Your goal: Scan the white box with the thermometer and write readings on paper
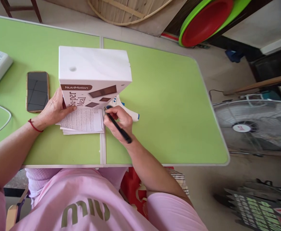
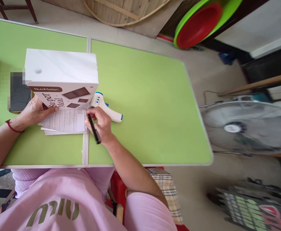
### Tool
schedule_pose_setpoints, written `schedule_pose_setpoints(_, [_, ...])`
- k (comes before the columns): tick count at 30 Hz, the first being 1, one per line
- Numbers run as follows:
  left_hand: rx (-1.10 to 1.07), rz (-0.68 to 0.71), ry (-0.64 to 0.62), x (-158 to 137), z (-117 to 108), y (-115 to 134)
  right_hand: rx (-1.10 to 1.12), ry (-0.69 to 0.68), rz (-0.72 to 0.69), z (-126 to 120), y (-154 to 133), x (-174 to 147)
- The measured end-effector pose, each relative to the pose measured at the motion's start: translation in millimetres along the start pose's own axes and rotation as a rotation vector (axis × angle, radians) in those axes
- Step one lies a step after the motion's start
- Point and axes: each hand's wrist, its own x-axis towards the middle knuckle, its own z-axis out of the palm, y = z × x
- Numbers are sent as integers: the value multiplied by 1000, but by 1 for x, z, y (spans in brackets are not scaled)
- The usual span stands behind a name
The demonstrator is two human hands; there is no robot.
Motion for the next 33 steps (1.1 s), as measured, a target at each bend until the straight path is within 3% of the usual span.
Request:
schedule_pose_setpoints(9, [-51, -12, 11, 1, 0, 1, -362, -242, -336, -18, -19, -4])
schedule_pose_setpoints(13, [-32, -4, 19, 0, 1, -3, -411, -392, -428, -22, -19, -1])
schedule_pose_setpoints(19, [-30, -22, 28, -1, 3, -6, -429, -493, -510, -24, -20, 0])
schedule_pose_setpoints(24, [-16, -15, 25, -1, 3, -6, -382, -470, -378, -20, -8, -1])
schedule_pose_setpoints(30, [-35, -36, 2, 0, 1, -4, -551, -137, 26, -26, 16, 4])
schedule_pose_setpoints(33, [-44, -46, -2, 1, 0, -2, -588, -57, 91, -29, 26, 7])
